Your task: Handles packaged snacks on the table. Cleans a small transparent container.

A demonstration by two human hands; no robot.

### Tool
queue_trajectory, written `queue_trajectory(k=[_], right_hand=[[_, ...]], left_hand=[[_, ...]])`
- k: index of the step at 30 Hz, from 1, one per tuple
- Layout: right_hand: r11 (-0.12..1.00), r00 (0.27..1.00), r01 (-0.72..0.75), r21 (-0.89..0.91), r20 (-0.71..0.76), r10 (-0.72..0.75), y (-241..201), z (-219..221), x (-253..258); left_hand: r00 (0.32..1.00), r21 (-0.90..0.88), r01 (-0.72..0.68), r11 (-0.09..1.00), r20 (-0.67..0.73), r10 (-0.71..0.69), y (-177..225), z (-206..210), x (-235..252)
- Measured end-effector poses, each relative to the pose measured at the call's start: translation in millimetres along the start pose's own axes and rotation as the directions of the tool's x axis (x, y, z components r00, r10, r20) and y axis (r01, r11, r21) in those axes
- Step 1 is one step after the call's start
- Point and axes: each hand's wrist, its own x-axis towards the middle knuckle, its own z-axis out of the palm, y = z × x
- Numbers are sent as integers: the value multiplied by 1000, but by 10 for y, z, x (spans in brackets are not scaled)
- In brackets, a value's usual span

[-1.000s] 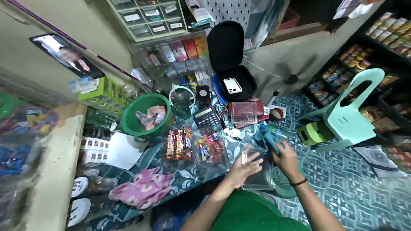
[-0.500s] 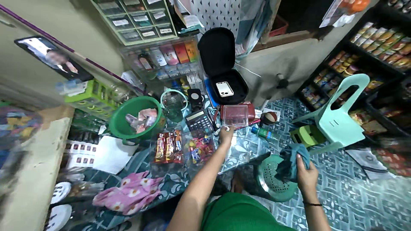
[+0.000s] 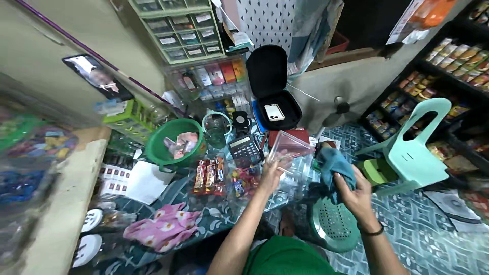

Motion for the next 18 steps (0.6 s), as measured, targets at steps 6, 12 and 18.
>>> queue_trajectory(k=[6, 12, 18], right_hand=[[940, 842, 341, 14, 440, -312, -255, 862, 17], [848, 830, 520, -102, 292, -475, -276, 1229, 125], [888, 890, 425, -177, 263, -374, -320, 1303, 213]], left_hand=[[997, 34, 56, 998, 46, -57, 293, 124, -949], [1000, 149, -19, 989, -11, 20, 385, -6, -1163], [993, 132, -32, 991, 114, 17, 514, -91, -1261]])
